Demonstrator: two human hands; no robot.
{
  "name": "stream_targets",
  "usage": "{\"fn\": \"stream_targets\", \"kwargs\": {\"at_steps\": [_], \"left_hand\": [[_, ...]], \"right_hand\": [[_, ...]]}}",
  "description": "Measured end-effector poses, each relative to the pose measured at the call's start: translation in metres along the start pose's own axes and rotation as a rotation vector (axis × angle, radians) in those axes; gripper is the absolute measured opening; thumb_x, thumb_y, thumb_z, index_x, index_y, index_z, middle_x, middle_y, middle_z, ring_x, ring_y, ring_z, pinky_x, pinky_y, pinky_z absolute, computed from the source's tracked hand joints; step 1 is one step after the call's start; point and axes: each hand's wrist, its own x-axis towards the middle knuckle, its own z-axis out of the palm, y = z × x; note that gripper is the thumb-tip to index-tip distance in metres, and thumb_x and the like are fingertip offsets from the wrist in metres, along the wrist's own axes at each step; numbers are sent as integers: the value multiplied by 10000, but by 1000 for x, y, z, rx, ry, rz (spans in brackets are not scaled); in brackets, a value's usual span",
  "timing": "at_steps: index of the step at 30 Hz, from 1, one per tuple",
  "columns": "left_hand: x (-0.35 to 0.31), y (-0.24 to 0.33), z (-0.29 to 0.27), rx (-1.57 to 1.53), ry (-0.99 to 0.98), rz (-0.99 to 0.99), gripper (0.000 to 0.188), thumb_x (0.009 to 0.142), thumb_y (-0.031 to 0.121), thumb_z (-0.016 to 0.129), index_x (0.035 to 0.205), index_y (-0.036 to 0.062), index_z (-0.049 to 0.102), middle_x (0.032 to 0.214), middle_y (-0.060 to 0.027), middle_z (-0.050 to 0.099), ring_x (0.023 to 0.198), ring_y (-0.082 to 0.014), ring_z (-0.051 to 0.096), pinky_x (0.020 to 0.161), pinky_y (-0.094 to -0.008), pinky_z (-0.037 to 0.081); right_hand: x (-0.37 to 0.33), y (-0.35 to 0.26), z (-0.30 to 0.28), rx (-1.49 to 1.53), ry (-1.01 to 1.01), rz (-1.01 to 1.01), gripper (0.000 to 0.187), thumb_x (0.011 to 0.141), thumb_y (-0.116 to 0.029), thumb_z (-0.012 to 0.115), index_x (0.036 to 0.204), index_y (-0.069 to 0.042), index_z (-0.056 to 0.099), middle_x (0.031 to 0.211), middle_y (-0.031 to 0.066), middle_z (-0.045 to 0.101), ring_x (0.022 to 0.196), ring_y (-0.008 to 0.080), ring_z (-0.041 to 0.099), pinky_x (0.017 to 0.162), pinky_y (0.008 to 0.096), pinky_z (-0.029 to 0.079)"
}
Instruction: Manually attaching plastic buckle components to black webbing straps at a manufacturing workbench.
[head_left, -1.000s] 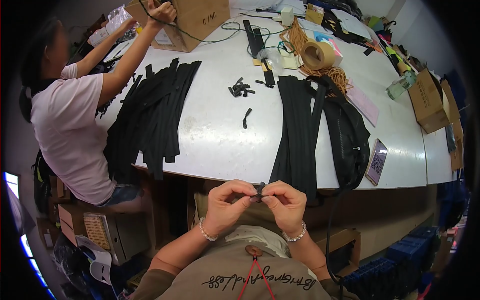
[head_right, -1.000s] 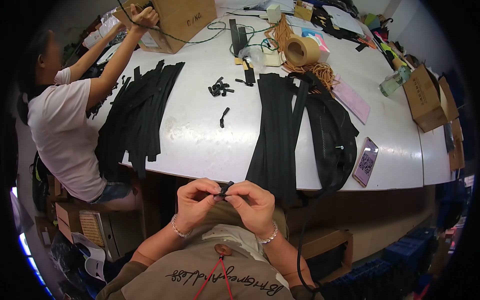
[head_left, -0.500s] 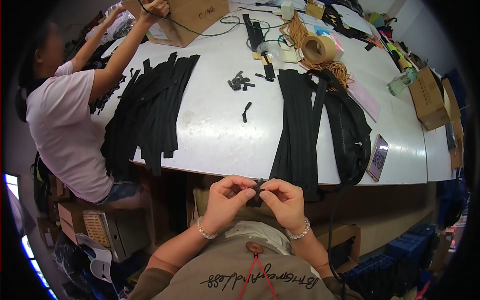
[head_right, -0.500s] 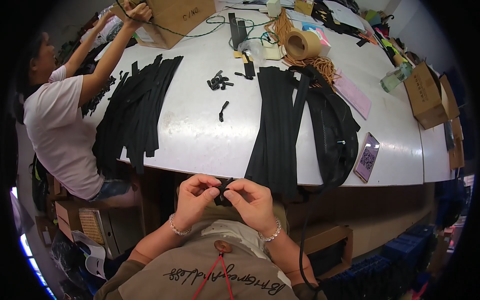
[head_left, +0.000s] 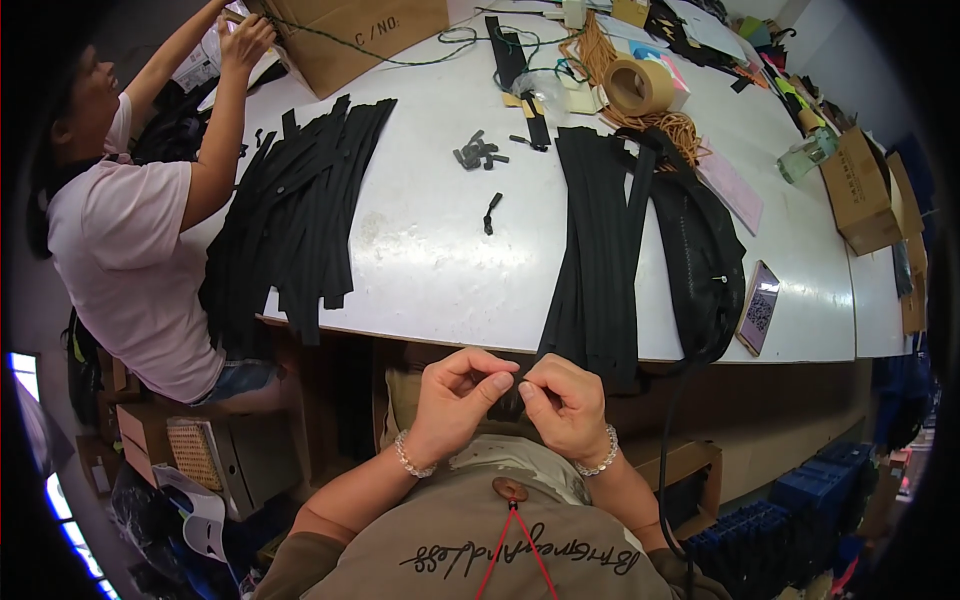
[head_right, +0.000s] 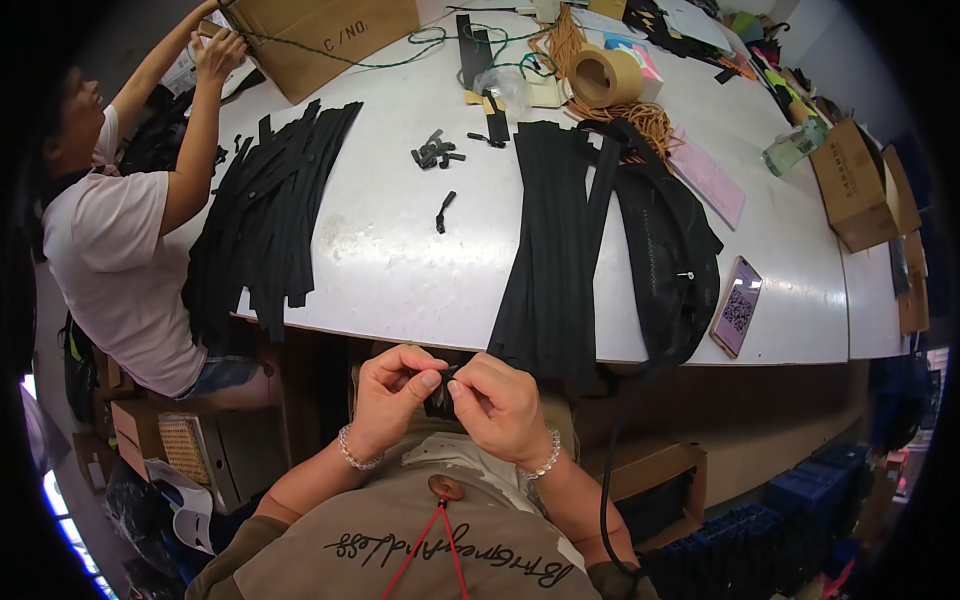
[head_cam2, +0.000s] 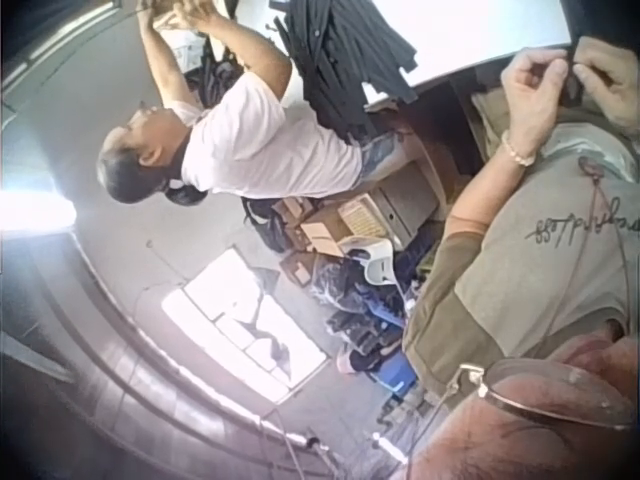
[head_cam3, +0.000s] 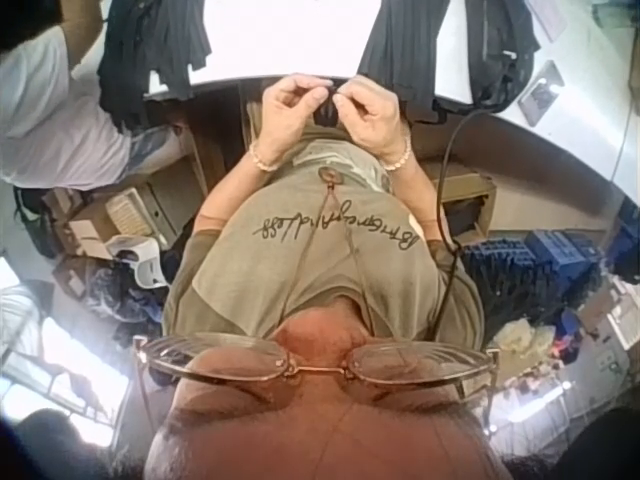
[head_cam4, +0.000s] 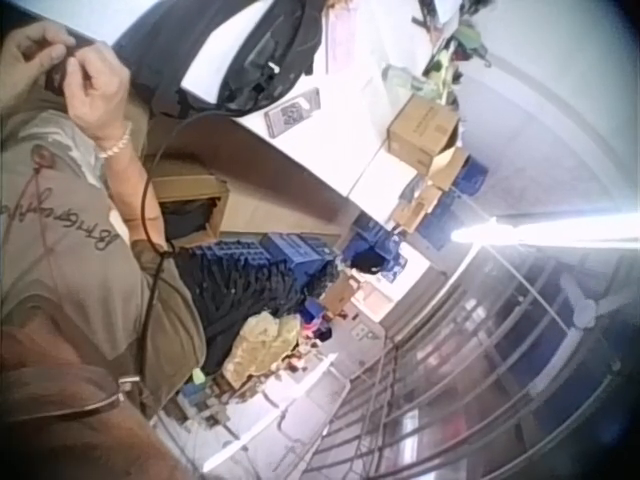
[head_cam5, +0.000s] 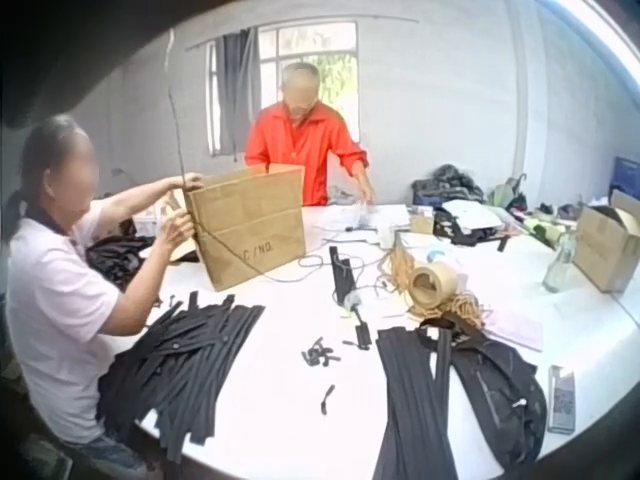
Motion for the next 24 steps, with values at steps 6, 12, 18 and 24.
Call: {"fn": "stream_targets", "kwargs": {"at_steps": [6,12,18,24], "left_hand": [[1,-2,-5,-5,-80,28,79,844,14,616,923,6,615,908,-29,615,806,-51,542,722,-194,447],[-2,-6,-8,9,-100,11,88,837,0,618,926,4,618,897,-27,615,808,-62,548,746,-204,449],[-5,-30,-20,-5,29,-121,176,821,8,645,993,1,614,882,-15,616,812,-50,552,743,-187,455],[0,-66,-33,-229,177,-413,181,819,31,655,988,-7,601,885,-57,649,796,-77,604,717,-188,486]], "right_hand": [[-6,1,9,63,119,39,74,775,15,585,711,4,550,620,39,479,515,105,413,470,226,317],[-16,16,24,168,198,119,70,806,21,568,737,16,559,640,19,498,523,61,418,449,218,308],[-25,36,26,515,45,488,104,896,-61,546,814,2,561,675,-21,518,535,34,427,468,182,331],[-39,70,40,742,72,690,113,894,-101,564,827,-10,557,698,20,556,515,70,492,474,191,383]]}}
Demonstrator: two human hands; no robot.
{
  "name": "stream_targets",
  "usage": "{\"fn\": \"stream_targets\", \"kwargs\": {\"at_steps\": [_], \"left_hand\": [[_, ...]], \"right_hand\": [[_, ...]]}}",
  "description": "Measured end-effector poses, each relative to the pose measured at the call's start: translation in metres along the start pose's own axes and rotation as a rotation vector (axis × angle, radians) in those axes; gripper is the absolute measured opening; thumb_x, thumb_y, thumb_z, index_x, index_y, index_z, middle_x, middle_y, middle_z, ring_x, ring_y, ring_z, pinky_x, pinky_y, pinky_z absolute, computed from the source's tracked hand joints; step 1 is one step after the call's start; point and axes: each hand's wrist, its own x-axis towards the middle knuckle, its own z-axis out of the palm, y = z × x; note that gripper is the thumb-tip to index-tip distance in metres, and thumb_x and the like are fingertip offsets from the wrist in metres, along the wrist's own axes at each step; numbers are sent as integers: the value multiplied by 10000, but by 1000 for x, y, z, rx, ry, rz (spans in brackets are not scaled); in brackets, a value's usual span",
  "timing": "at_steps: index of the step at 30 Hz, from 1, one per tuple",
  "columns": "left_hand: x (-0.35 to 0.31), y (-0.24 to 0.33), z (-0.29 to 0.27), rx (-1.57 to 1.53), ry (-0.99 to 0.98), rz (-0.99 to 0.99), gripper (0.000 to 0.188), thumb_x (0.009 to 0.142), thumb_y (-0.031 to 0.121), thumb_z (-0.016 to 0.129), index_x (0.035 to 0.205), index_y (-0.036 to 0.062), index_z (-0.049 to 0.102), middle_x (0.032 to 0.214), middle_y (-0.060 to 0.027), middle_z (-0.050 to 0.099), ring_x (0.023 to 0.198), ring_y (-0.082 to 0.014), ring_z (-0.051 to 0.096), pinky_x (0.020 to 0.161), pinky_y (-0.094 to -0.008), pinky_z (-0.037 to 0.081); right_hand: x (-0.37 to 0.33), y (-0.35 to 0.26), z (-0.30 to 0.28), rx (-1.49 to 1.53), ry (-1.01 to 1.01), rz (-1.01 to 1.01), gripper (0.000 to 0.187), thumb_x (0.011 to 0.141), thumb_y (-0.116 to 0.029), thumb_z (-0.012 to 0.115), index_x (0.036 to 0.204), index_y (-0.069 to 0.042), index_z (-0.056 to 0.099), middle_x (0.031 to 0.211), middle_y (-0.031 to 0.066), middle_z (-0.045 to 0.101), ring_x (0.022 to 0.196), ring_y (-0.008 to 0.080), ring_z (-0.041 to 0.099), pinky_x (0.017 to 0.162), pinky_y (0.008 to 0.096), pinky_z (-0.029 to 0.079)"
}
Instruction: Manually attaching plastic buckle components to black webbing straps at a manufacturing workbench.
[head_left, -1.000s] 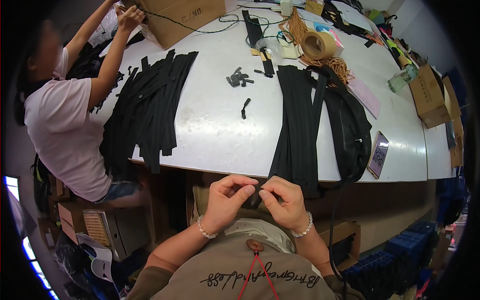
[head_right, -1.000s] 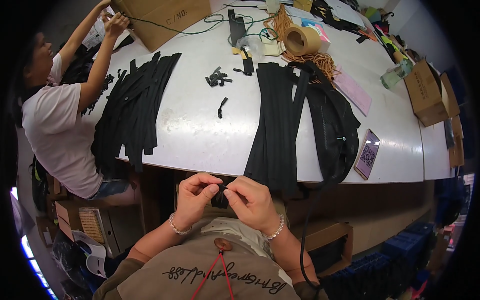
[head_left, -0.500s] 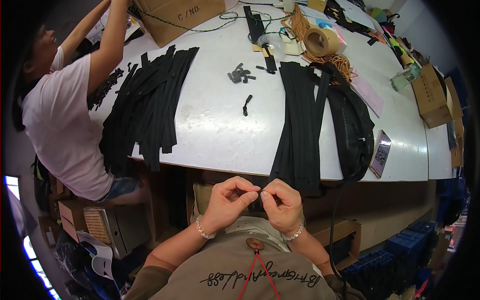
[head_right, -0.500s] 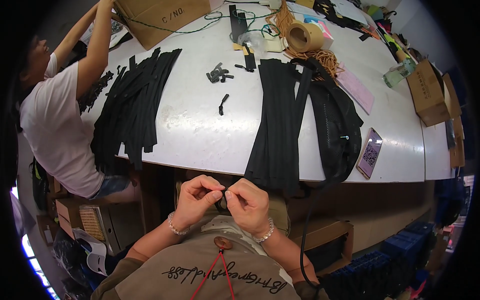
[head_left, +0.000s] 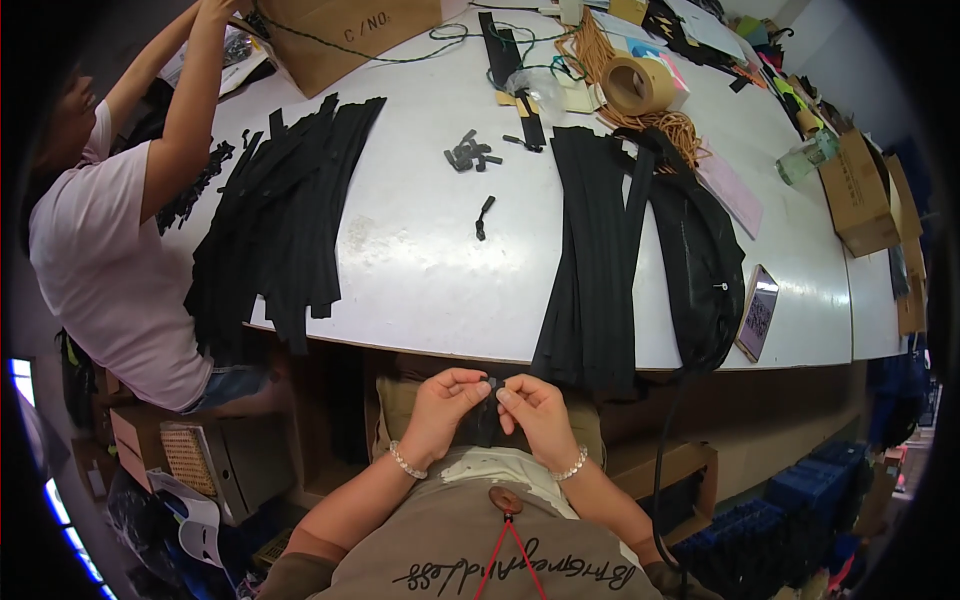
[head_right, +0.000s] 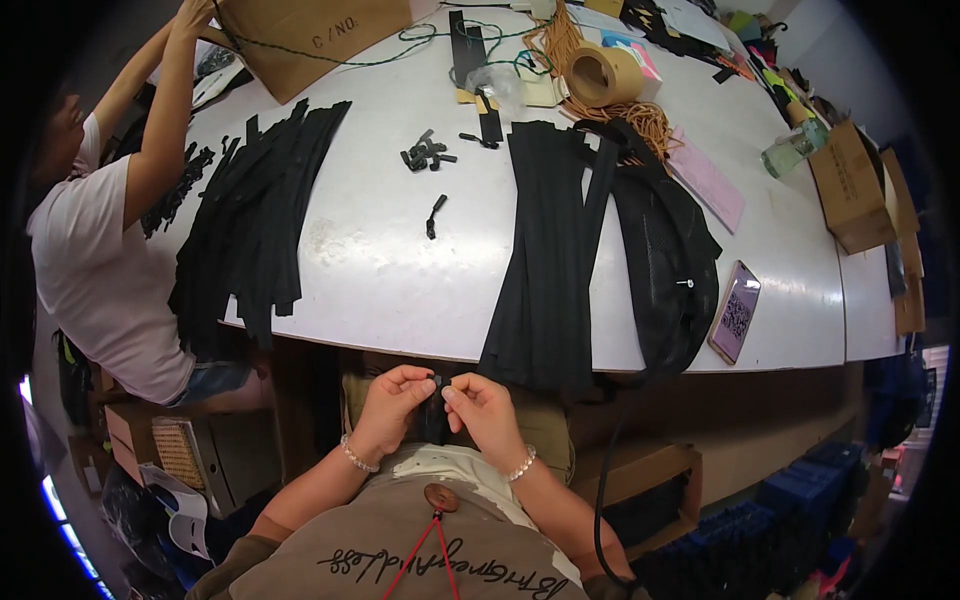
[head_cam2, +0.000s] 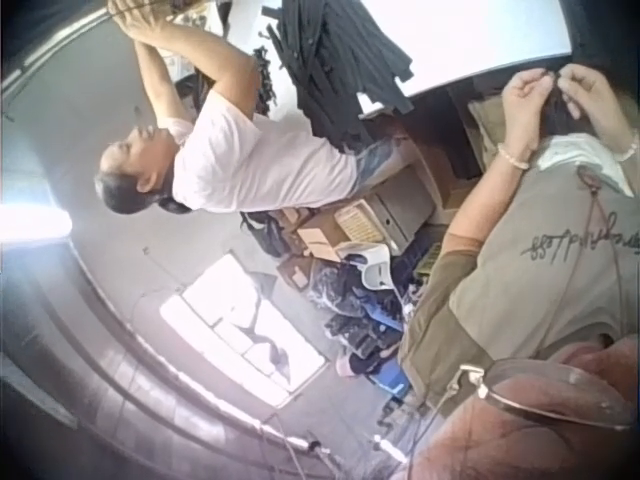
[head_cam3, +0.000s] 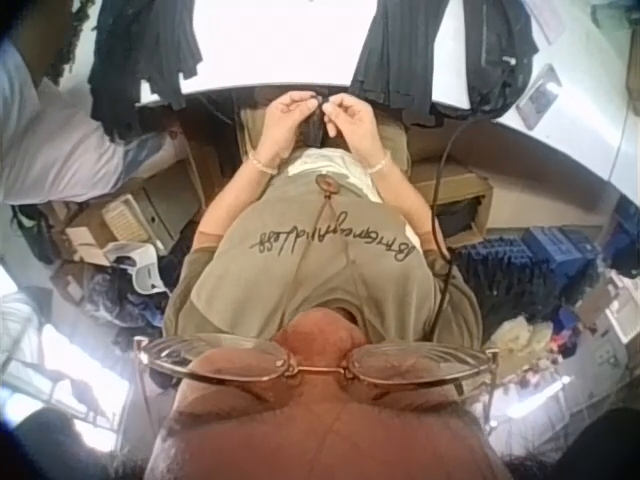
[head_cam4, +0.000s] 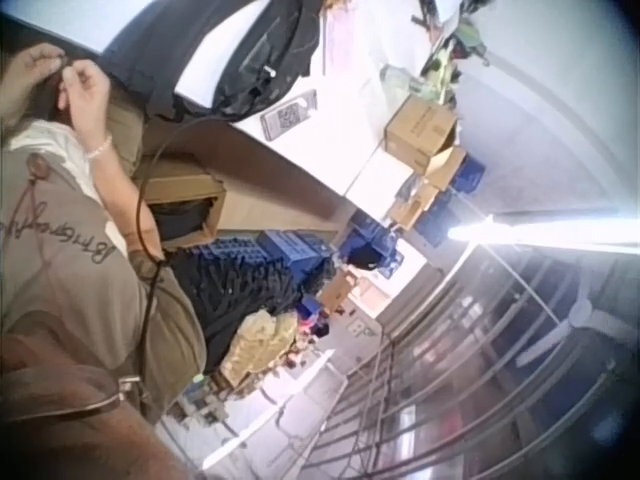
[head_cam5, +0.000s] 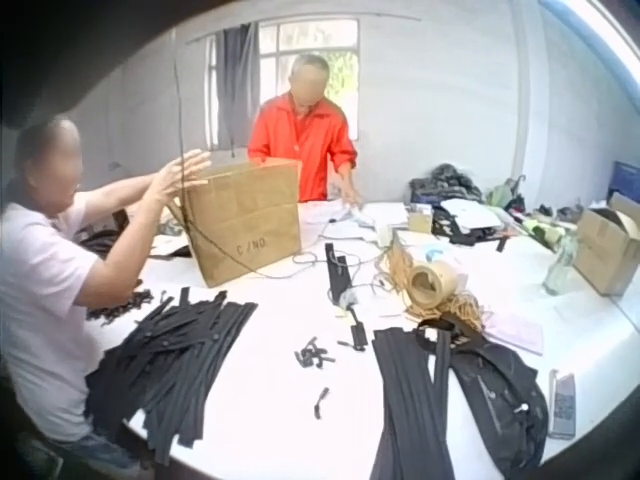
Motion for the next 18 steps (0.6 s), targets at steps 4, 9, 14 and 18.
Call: {"fn": "stream_targets", "kwargs": {"at_steps": [4,9,14,18], "left_hand": [[18,-9,-8,7,19,67,158,819,31,655,962,-12,602,891,-82,659,797,-92,619,724,-194,493],[25,-6,-6,35,39,72,136,811,26,661,935,-14,621,881,-73,660,781,-89,616,704,-192,491],[26,-10,-10,16,64,22,123,806,66,681,911,15,640,818,-29,657,667,-44,573,579,-163,443],[24,0,-11,40,51,-121,114,808,101,688,899,51,644,780,0,648,614,-33,545,519,-162,402]], "right_hand": [[10,9,0,97,46,75,91,885,-96,578,837,-20,558,690,12,542,509,70,479,476,197,376],[18,14,-1,301,114,143,68,860,-78,609,840,-38,557,706,-3,516,510,64,452,473,214,363],[20,17,2,263,128,27,53,871,-80,594,845,-45,564,708,-8,527,524,68,456,494,221,379],[21,18,3,246,143,30,45,868,-78,597,854,-45,569,717,-1,539,534,83,476,506,231,395]]}}
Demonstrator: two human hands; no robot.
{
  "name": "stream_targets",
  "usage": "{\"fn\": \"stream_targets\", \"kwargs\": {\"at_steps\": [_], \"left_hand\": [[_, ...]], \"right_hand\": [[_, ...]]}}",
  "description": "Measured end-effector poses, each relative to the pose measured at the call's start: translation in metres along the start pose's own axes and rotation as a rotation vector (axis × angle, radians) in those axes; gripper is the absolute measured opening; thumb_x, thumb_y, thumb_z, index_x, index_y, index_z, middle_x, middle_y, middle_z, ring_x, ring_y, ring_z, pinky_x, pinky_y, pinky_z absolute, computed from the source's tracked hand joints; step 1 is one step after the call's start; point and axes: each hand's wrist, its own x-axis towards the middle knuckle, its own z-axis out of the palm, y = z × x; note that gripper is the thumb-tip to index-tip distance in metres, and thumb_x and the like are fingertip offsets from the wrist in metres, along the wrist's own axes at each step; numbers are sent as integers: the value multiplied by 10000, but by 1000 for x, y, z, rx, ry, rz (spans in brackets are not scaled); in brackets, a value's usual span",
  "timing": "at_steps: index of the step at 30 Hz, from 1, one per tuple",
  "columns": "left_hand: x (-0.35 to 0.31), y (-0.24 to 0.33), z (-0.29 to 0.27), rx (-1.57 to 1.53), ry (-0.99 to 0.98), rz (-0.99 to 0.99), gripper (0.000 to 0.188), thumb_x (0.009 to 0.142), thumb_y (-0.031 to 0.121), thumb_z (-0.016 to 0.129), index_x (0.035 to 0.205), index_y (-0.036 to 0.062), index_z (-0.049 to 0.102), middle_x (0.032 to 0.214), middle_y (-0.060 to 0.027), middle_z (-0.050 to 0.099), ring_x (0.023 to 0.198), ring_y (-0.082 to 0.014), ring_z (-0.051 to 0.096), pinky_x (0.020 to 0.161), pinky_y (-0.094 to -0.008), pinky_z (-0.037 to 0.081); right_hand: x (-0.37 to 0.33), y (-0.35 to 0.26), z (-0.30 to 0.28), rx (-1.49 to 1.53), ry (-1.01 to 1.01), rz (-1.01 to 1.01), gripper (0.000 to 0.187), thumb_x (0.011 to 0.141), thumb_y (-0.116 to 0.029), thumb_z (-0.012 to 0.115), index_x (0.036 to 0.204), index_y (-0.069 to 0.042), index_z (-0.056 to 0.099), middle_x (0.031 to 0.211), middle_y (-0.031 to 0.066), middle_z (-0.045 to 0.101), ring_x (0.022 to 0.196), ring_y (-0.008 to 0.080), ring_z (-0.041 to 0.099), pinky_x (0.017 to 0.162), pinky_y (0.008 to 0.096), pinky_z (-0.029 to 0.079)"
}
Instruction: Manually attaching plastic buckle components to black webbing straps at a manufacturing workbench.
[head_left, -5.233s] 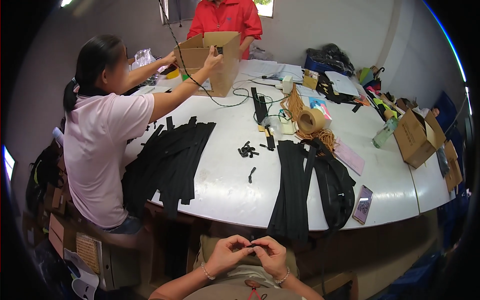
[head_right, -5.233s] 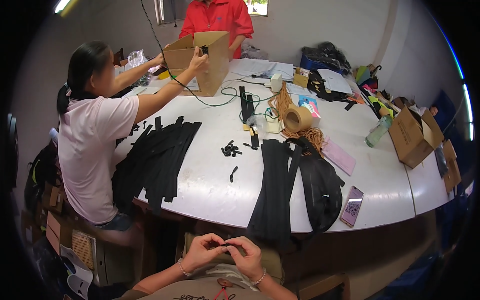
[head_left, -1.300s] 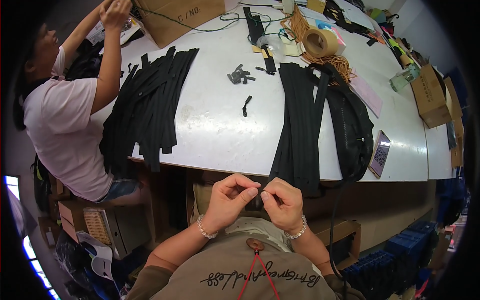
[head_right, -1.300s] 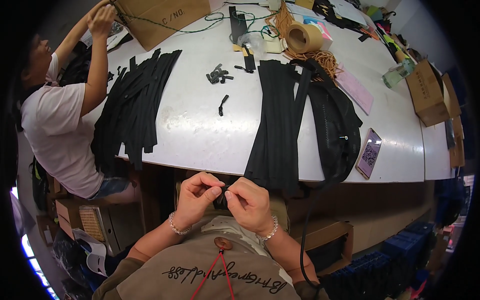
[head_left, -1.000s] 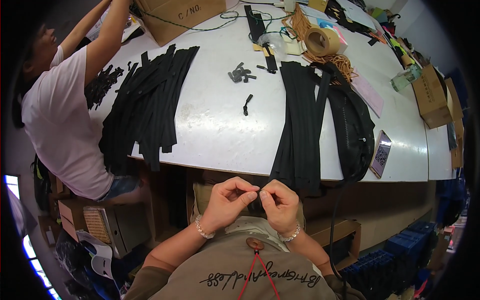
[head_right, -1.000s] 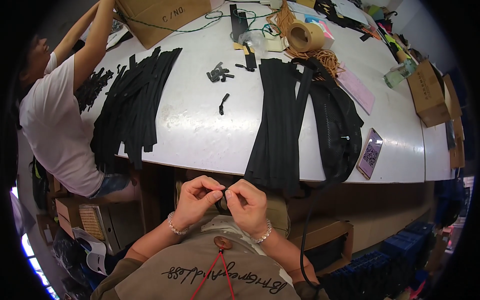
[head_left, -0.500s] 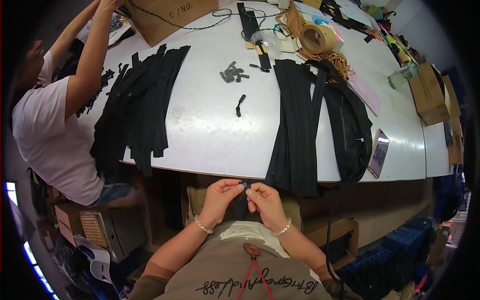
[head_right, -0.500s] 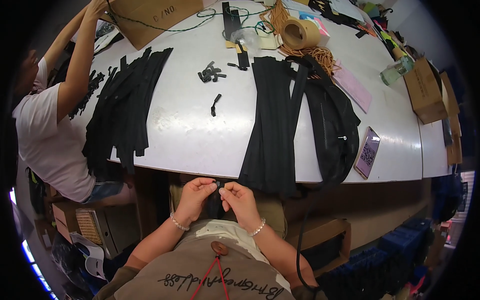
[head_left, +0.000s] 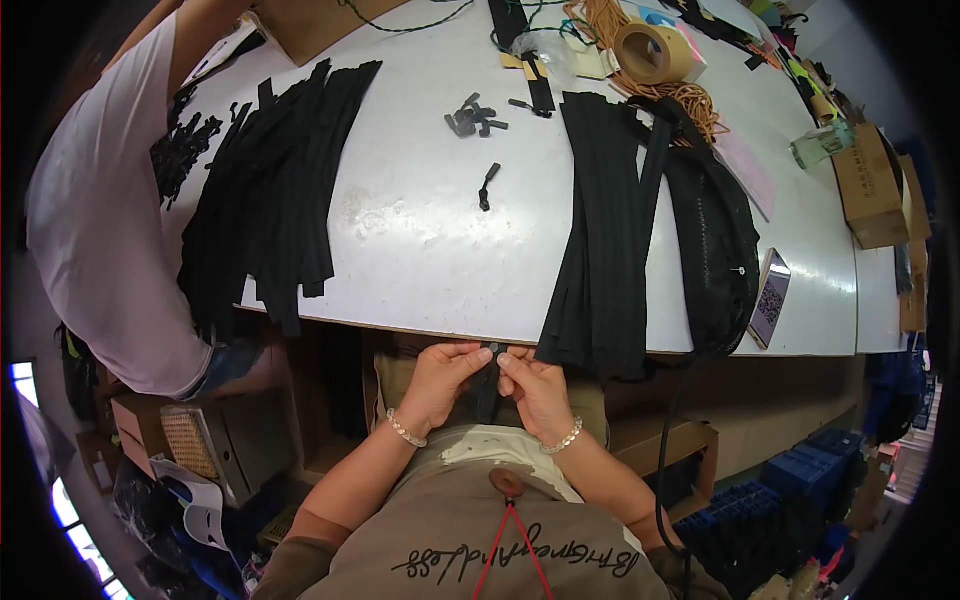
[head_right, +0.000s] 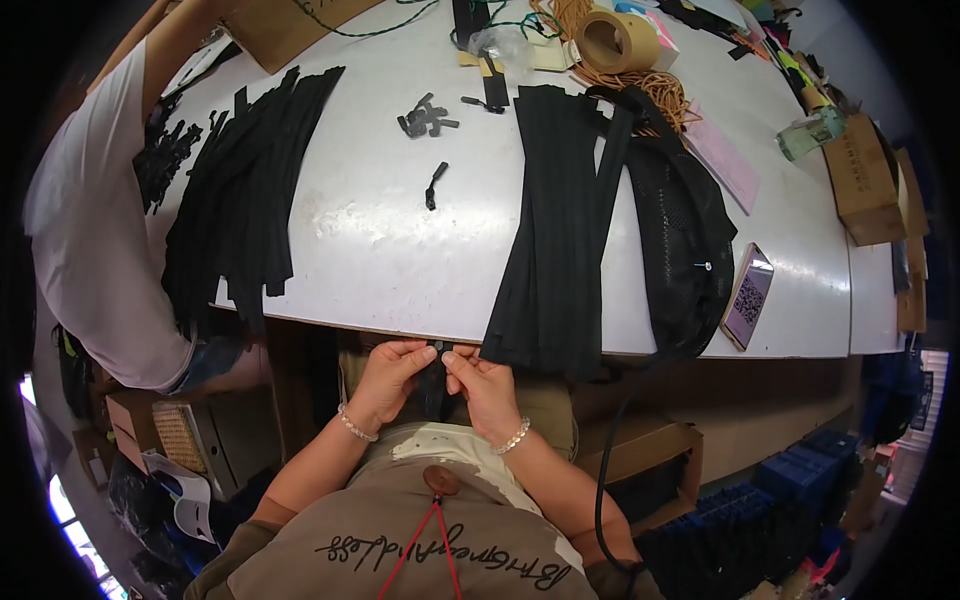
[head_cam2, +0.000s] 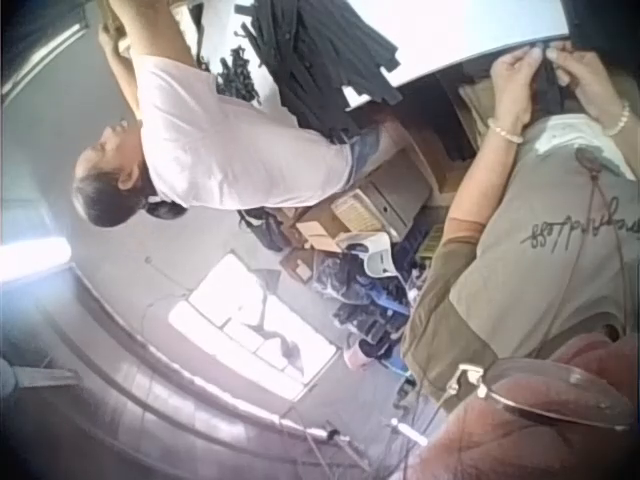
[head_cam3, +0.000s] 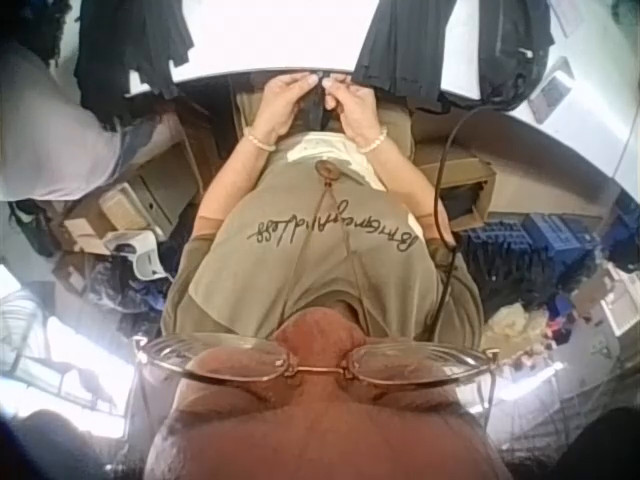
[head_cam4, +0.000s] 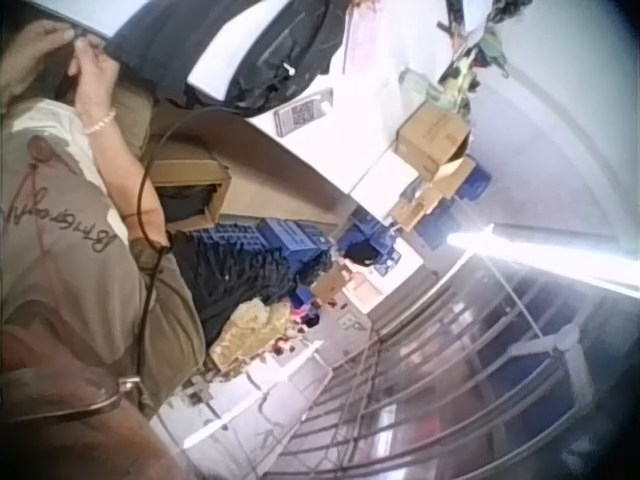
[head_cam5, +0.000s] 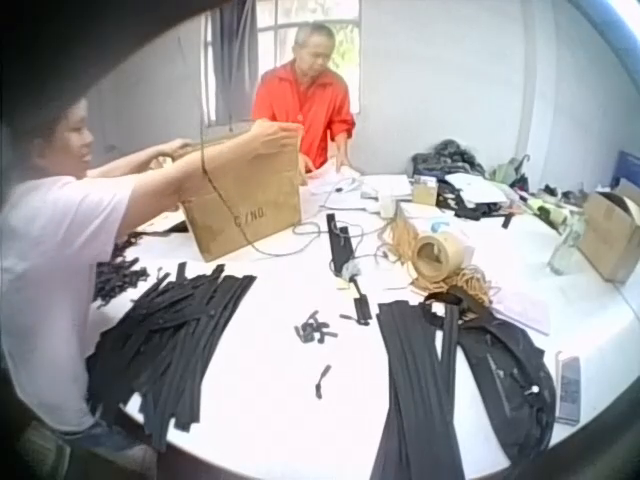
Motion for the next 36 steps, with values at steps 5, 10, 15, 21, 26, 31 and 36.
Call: {"fn": "stream_targets", "kwargs": {"at_steps": [5,10,15,21,26,31,36], "left_hand": [[-6,9,9,48,-4,43,94,810,113,686,886,81,640,744,18,640,576,-23,526,471,-161,370],[-3,4,6,77,34,33,68,823,117,672,869,86,632,749,16,638,576,-24,515,490,-164,374],[-2,0,2,2,23,18,106,825,112,675,891,34,649,750,11,636,597,-12,511,510,-151,378],[-1,1,1,23,-9,76,86,829,84,664,887,22,649,776,-6,647,641,-30,545,565,-170,427],[0,1,-1,13,-13,79,60,831,38,646,883,7,647,837,-37,660,735,-64,592,673,-199,480],[-1,9,2,9,-37,95,65,833,26,636,895,7,646,867,-46,660,780,-77,598,724,-209,481],[1,0,0,-25,-17,88,84,828,28,643,909,5,641,875,-49,654,786,-82,598,725,-210,483]], "right_hand": [[2,-2,-1,83,26,84,49,850,-67,620,856,-37,582,707,0,538,559,91,502,518,227,405],[2,-3,0,92,29,91,38,856,-65,605,848,-41,576,687,4,536,562,97,503,531,241,411],[3,-1,2,112,58,108,36,856,-56,592,833,-39,570,646,10,530,546,100,499,523,247,413],[2,1,14,144,189,32,46,828,-17,611,813,-41,576,671,7,544,511,85,487,460,205,388],[2,4,20,234,245,20,55,819,-6,619,806,-41,578,691,9,548,524,82,488,470,211,400],[2,3,24,251,278,49,51,826,0,608,815,-43,583,693,7,549,542,80,487,487,214,405],[1,2,16,218,225,43,30,840,-15,603,835,-40,586,711,11,553,562,85,493,505,215,407]]}}
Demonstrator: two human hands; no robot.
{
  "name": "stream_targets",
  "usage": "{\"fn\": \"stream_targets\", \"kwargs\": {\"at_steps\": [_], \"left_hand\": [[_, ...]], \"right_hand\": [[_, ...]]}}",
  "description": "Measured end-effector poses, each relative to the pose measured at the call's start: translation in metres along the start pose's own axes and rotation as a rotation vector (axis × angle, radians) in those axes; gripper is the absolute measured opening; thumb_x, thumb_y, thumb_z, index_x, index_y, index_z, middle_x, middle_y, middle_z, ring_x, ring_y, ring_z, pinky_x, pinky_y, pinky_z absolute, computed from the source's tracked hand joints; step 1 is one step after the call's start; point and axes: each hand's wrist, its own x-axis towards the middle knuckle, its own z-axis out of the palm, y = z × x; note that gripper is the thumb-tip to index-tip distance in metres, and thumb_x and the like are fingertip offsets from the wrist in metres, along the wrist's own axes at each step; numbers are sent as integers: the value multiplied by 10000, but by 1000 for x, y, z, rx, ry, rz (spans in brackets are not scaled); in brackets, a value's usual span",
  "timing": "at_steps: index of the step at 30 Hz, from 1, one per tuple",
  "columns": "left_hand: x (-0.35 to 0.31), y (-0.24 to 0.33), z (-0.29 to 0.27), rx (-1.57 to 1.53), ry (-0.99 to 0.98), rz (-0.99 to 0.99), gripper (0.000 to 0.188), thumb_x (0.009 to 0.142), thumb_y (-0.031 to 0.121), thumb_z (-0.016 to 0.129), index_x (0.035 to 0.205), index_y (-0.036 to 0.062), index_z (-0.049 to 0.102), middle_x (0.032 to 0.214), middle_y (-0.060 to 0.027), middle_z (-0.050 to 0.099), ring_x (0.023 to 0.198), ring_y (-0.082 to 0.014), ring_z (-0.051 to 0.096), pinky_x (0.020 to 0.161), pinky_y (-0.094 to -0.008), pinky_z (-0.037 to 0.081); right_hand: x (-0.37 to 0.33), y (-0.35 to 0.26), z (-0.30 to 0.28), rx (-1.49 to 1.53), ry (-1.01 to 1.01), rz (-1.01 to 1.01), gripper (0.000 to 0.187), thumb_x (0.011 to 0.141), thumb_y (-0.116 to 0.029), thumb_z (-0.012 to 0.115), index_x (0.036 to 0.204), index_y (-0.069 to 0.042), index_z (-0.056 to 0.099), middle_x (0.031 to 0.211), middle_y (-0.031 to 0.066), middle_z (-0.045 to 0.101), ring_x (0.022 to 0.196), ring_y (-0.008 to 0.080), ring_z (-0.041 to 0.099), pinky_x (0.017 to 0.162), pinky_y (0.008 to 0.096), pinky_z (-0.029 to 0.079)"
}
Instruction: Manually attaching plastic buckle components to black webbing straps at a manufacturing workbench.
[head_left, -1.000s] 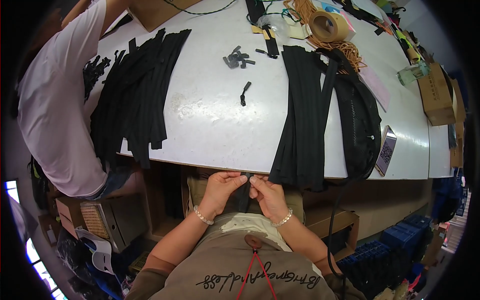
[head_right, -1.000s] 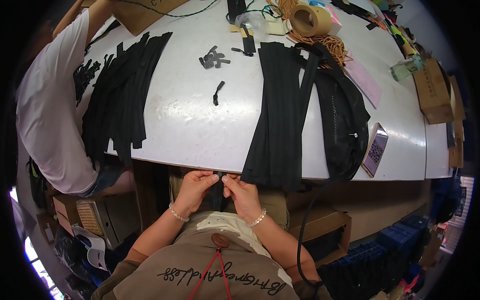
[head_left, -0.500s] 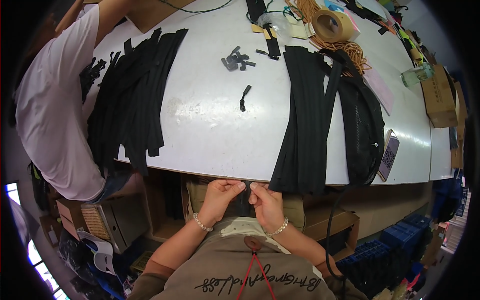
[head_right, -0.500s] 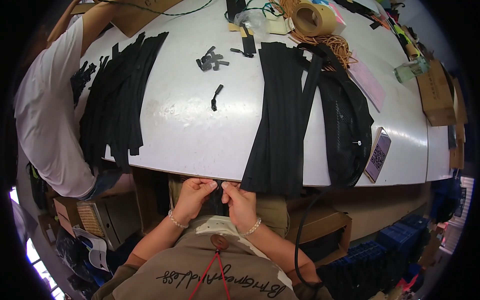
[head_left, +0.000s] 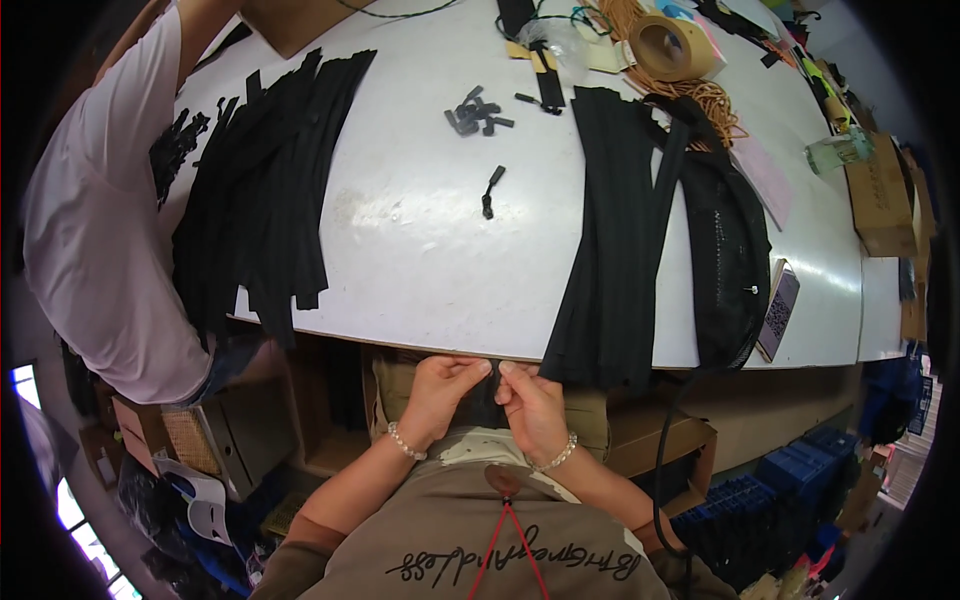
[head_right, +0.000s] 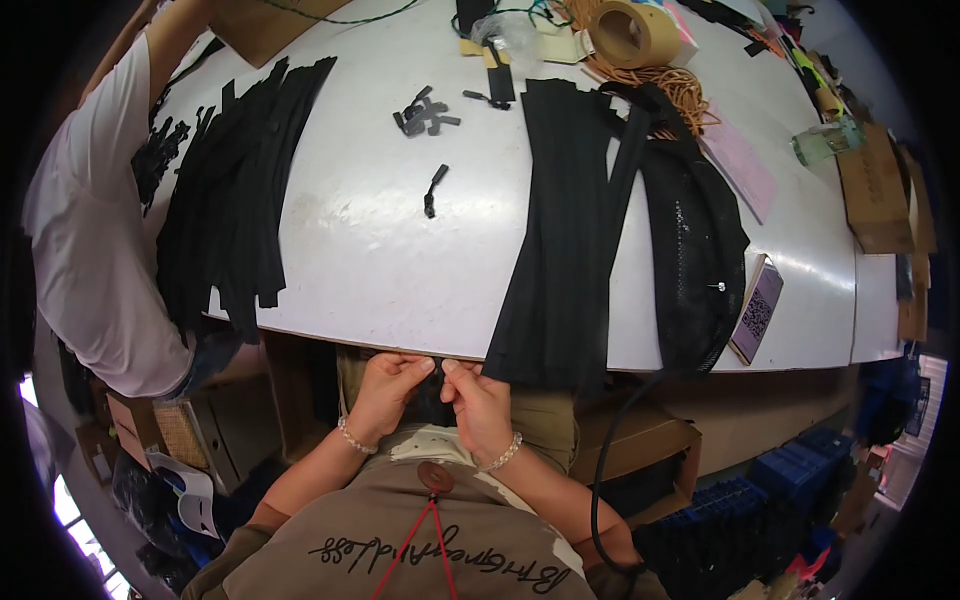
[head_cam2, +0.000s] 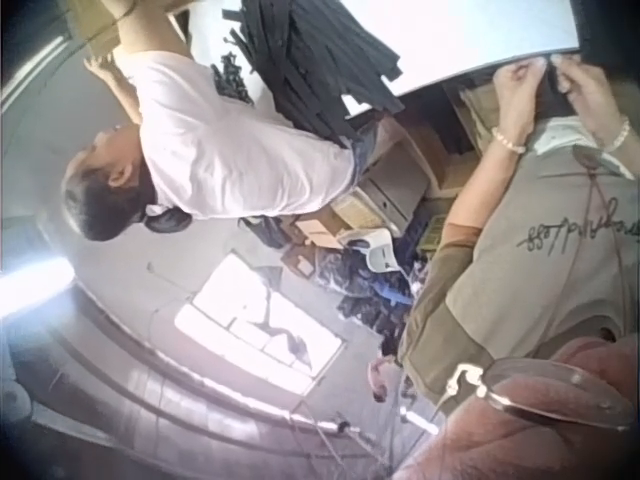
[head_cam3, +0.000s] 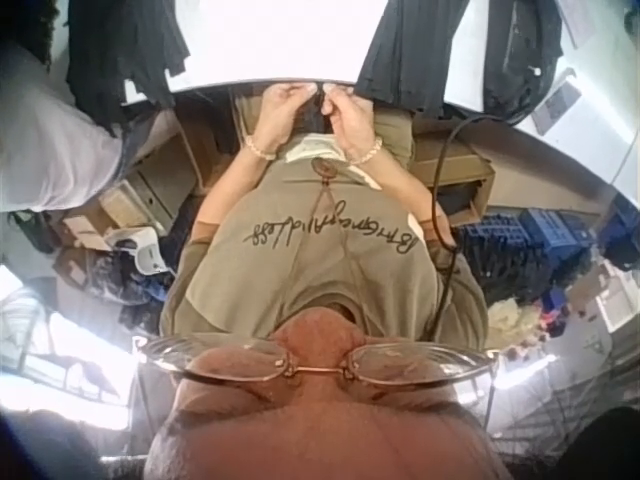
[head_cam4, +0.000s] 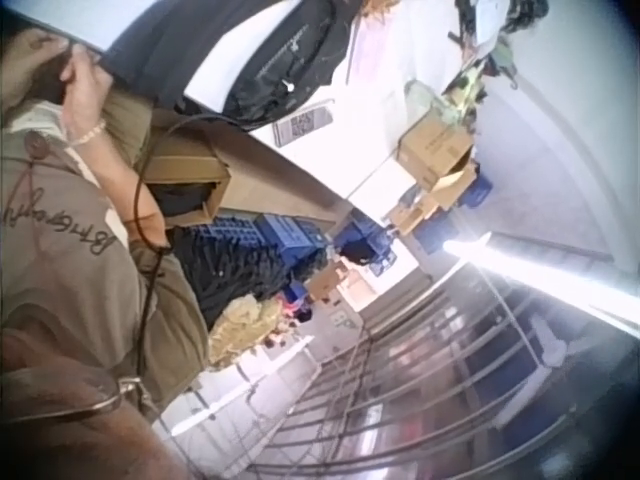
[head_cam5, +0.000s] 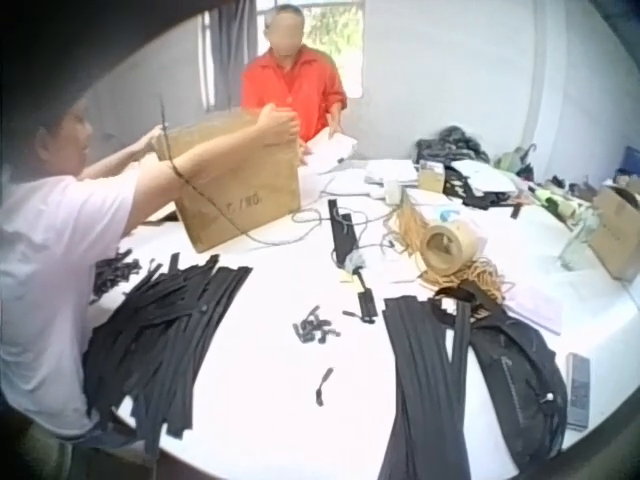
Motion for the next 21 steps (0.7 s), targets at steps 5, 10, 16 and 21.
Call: {"fn": "stream_targets", "kwargs": {"at_steps": [5,10,16,21], "left_hand": [[-4,2,3,17,85,-9,112,819,25,654,922,-9,626,873,-48,648,795,-89,600,730,-206,486],[-7,-1,6,74,55,79,109,811,9,658,913,-10,624,869,-43,644,784,-83,594,734,-205,485],[-14,-7,5,199,22,282,103,801,-29,652,896,-10,615,890,-55,636,799,-85,583,733,-210,480],[-17,-7,5,213,-68,522,116,784,-74,638,879,-14,606,890,-81,630,844,-127,583,742,-236,482]], "right_hand": [[-2,-4,-7,-74,-116,47,34,869,-68,592,873,-39,575,738,14,554,606,103,492,567,250,407],[-2,-5,-14,-65,-136,58,59,861,-58,602,910,-29,585,752,11,565,625,94,508,585,230,420],[-6,-6,-15,-106,-179,-2,105,830,3,616,934,3,602,814,38,605,658,94,536,636,225,453],[-14,-7,-13,-117,-252,-84,99,808,50,612,899,13,602,883,49,570,740,100,531,687,223,451]]}}
